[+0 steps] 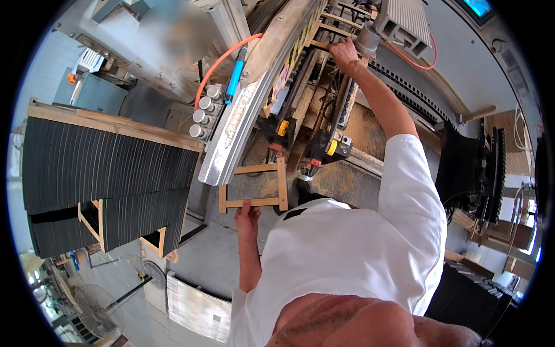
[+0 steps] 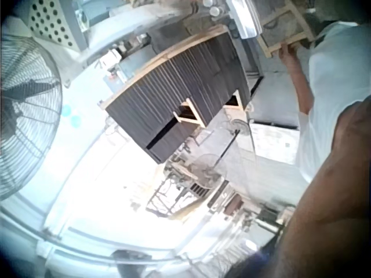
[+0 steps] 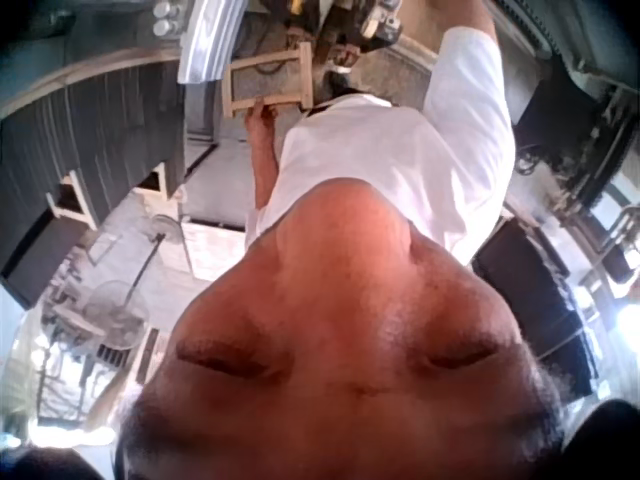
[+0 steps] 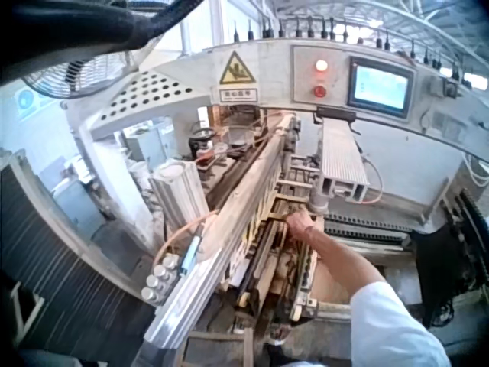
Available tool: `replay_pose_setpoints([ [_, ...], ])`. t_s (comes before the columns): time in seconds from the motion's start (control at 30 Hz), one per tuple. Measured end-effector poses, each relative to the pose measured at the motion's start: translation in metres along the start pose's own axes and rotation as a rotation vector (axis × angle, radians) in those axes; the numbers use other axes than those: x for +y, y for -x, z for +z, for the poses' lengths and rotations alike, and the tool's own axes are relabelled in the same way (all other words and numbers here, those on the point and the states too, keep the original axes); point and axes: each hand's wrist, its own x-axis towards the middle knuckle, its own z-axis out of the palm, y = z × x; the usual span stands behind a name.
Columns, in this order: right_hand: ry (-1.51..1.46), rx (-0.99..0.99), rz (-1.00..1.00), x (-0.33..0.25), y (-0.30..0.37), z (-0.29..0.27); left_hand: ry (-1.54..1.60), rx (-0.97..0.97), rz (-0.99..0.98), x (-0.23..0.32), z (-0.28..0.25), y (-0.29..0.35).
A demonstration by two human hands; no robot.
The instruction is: The person repeatedly picks up small wooden frames from a conveyor belt, places them onto a jig on a workbench, and then returns them to the belt. The task involves handling the frames one at a time in a repetitive loop.
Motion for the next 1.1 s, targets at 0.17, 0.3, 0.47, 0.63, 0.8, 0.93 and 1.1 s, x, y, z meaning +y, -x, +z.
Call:
replay_pose_setpoints([
  [0.17, 0.024, 0.005, 0.011, 0.022, -0.027, 0.011, 0.075, 0.134, 0.075, -0.014, -0.001, -0.016],
  [0.3, -0.1, -0.095, 0.023, 0.03, -0.04, 0.018, 0.081, 0.18, 0.05, -0.029, -0.002, -0.029],
  [0.47, -0.12, -0.038, 0.021, 0.032, -0.047, 0.024, 0.067, 0.284, 0.004, -0.05, 0.005, -0.049],
  [0.63, 0.062, 0.087, -0.024, 0.039, -0.049, 0.031, 0.057, 0.26, 0.027, -0.067, 0.012, -0.063],
  [0.8, 0.14, 0.007, -0.062, 0.034, -0.047, 0.011, 0.071, 0.308, 0.016, -0.078, 0.01, -0.062],
  [0.93, 0.077, -0.115, 0.041, 0.025, -0.053, -0.002, 0.075, 0.34, 0.018, -0.083, 0.005, -0.056],
  [1.1, 0.037, -0.079, 0.057, 0.029, -0.053, 0.004, 0.059, 0.366, 0.041, -0.079, 0.003, -0.053],
])
